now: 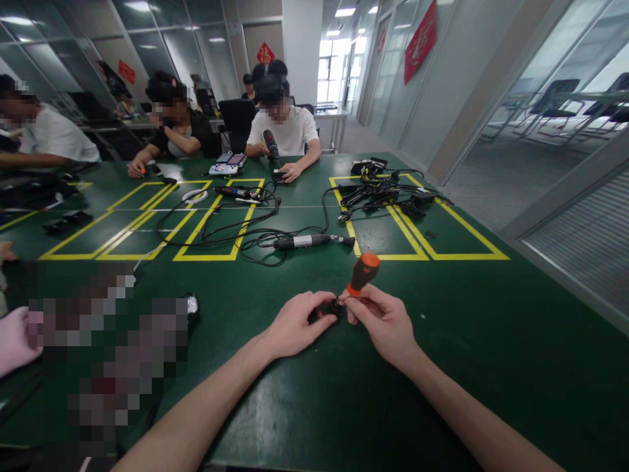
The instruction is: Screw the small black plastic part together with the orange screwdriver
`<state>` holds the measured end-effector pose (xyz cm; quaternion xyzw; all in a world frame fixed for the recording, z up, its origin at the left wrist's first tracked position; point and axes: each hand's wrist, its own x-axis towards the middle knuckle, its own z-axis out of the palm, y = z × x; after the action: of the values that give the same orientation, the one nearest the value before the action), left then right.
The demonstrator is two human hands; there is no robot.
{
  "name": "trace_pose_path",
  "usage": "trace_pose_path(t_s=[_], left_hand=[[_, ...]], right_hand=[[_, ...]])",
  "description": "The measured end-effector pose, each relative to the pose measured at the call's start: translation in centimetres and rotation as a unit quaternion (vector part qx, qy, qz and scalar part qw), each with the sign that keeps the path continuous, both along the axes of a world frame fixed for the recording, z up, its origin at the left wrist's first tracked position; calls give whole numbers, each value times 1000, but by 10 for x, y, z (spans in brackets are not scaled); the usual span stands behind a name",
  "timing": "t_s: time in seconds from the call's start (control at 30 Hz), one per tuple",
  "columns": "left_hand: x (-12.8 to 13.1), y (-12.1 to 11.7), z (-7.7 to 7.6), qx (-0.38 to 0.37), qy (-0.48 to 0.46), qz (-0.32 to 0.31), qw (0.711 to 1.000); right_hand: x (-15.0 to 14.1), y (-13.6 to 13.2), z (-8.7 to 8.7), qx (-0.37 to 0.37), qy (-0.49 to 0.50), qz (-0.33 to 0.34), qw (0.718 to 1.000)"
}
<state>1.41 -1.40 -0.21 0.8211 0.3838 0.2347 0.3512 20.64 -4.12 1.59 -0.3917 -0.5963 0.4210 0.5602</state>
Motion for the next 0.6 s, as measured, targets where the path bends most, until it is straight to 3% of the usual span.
trace_pose_path(t_s=[0.13,0.37,0.6], left_hand=[[0,0,3,-2,-7,-7,1000],[0,1,3,-3,-5,-4,1000],[0,1,1,3,1,-1,1000]], right_hand=[[0,-1,1,-16,8,25,1000],[0,-3,-6,-22,32,9,999],[-2,-3,-3,12,6,-1,1000]])
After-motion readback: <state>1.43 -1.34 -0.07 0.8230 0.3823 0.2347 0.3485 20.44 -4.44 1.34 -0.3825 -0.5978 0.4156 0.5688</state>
